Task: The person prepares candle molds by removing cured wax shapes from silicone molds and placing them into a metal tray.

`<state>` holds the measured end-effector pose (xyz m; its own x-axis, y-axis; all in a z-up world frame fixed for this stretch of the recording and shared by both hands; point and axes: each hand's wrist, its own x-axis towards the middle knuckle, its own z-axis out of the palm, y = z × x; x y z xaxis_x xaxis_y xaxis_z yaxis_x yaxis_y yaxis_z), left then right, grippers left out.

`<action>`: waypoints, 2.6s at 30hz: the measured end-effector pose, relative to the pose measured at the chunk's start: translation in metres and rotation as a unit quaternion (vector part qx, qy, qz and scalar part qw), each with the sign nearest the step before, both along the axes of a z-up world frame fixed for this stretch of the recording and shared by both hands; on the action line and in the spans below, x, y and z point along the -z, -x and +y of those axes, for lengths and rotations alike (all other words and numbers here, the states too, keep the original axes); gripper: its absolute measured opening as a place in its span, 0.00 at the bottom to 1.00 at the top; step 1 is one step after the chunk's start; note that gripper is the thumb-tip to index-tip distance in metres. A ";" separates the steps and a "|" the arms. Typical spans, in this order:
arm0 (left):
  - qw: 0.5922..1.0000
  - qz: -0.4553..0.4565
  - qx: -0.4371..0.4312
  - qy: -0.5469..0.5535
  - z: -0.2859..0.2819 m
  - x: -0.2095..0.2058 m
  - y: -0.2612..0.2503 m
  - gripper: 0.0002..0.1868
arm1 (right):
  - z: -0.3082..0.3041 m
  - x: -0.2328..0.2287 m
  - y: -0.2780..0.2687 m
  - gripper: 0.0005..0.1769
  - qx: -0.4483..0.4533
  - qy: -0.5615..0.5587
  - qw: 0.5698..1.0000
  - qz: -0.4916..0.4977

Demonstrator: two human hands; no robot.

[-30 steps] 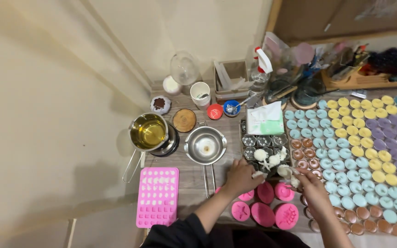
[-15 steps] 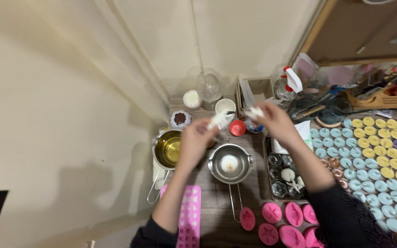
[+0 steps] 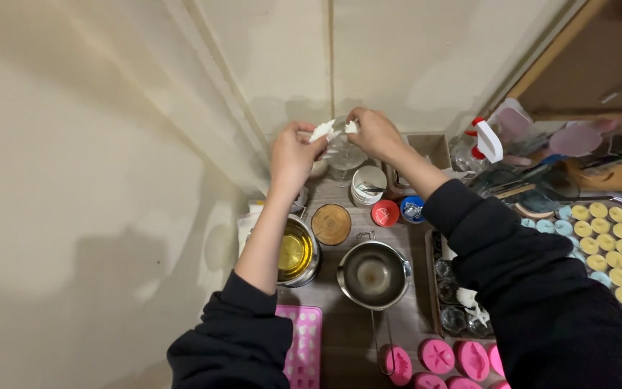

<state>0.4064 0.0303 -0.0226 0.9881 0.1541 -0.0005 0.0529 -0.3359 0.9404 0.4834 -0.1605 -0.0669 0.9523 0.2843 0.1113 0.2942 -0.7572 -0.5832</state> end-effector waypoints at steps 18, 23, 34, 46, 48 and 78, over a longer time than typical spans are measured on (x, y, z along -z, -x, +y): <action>0.928 -0.129 0.070 -0.342 -0.030 0.016 -0.051 0.19 | -0.208 -0.044 0.269 0.20 0.243 -0.029 0.960 0.133; 0.897 -0.240 0.014 -0.371 -0.033 -0.016 -0.014 0.26 | -0.310 0.026 0.381 0.24 0.387 0.054 0.895 0.214; 0.958 -0.234 0.065 -0.151 -0.063 -0.060 0.178 0.22 | -0.296 0.112 0.421 0.39 0.326 0.036 0.927 0.180; 0.984 -0.100 0.019 -0.144 -0.050 -0.041 0.261 0.22 | -0.274 0.123 0.417 0.39 0.306 0.040 0.936 0.167; 0.983 -0.099 0.015 -0.152 -0.048 -0.040 0.264 0.21 | -0.277 0.123 0.419 0.38 0.292 0.052 0.941 0.162; 0.972 -0.104 -0.182 -0.102 0.041 -0.043 0.272 0.18 | -0.282 0.117 0.381 0.19 0.337 -0.401 0.790 0.319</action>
